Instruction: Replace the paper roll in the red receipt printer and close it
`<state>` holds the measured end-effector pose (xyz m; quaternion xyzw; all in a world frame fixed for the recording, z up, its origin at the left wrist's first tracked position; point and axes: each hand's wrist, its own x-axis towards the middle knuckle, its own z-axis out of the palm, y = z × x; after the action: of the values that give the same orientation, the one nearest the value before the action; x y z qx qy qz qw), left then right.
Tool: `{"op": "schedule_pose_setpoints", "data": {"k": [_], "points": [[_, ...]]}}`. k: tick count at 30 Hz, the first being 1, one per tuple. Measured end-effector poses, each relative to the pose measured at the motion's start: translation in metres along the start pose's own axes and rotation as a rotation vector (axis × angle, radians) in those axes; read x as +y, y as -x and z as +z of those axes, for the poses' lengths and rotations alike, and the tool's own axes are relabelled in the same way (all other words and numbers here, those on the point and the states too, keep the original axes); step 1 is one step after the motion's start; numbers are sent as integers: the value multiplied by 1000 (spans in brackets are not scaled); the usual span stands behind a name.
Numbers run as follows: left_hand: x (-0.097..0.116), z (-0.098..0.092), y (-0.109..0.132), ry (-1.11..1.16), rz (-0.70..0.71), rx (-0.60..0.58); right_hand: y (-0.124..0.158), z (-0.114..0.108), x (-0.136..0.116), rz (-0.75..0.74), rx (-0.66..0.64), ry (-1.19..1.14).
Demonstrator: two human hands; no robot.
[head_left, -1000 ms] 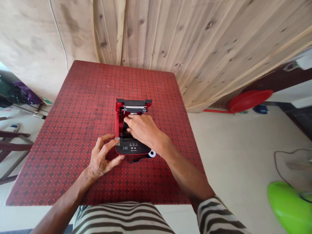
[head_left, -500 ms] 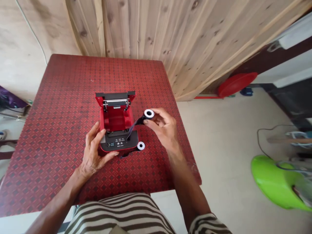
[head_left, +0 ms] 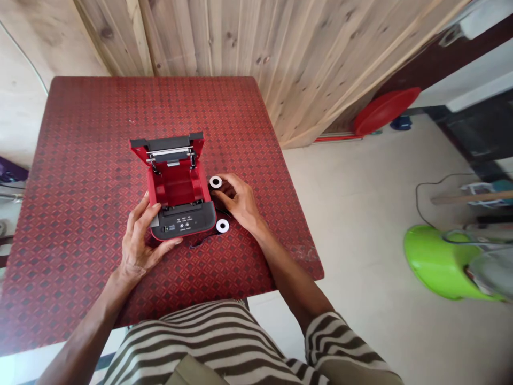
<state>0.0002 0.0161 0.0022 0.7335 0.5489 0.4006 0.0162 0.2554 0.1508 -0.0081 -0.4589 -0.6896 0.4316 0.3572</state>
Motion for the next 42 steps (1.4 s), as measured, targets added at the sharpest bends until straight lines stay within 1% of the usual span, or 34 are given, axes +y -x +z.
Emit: {"op": "schedule_pose_setpoints", "data": {"k": [2, 3, 5, 6, 7, 9, 10, 11, 13, 15, 17, 20, 23, 25, 27, 29, 31, 34, 36, 37, 39, 42], "points": [[1, -1, -1, 4, 10, 0, 6, -7, -1, 21, 5, -10], [1, -1, -2, 3, 10, -5, 12, -12, -2, 24, 28, 1], [2, -2, -2, -1, 5, -13, 28, -25, -9, 21, 84, 78], [2, -2, -2, -4, 3, -16, 38, -32, -13, 26, 85, 129], [2, -3, -2, -6, 1, -17, 49, -38, -18, 40, 56, 170], [2, -3, -2, -5, 3, -13, 69, -43, -26, 79, -55, 193], [2, -2, -1, -4, 2, -9, 77, -42, -29, 88, -99, 188], [1, -2, -1, -3, 2, -6, 84, -39, -31, 86, -115, 185], [2, -1, -1, -3, 3, 1, 91, -26, -31, 63, -81, 205], [2, 0, -1, -3, -3, 2, 92, -12, -27, 34, -26, 246], [3, 1, -1, -7, -9, 1, 90, -1, -23, -2, -2, 285], [3, 2, 0, -18, -20, 1, 89, 6, -21, -63, 8, 324], [4, 2, 1, -15, -24, -5, 93, 5, -26, -43, 28, 279], [3, 3, 2, -9, -28, -11, 97, 0, -33, 1, 63, 225], [3, 3, 2, -13, -41, -18, 102, -10, -44, 12, 104, 201], [3, 4, 3, -17, -48, -21, 106, -25, -58, -21, 120, 216], [3, 4, 3, -7, -44, -16, 109, -44, -77, -61, 87, 225], [4, 5, 3, 17, -40, -8, 103, -69, -110, -121, -66, 159], [4, 6, 4, 22, -40, -2, 90, -76, -129, -174, -200, 136], [4, 6, 4, 25, -38, 2, 80, -76, -136, -209, -255, 161], [4, 8, 6, 34, -34, 7, 54, -66, -146, -297, -343, 265], [2, 11, 10, 60, -54, 6, 9, -35, -146, -436, -460, 457]]}}
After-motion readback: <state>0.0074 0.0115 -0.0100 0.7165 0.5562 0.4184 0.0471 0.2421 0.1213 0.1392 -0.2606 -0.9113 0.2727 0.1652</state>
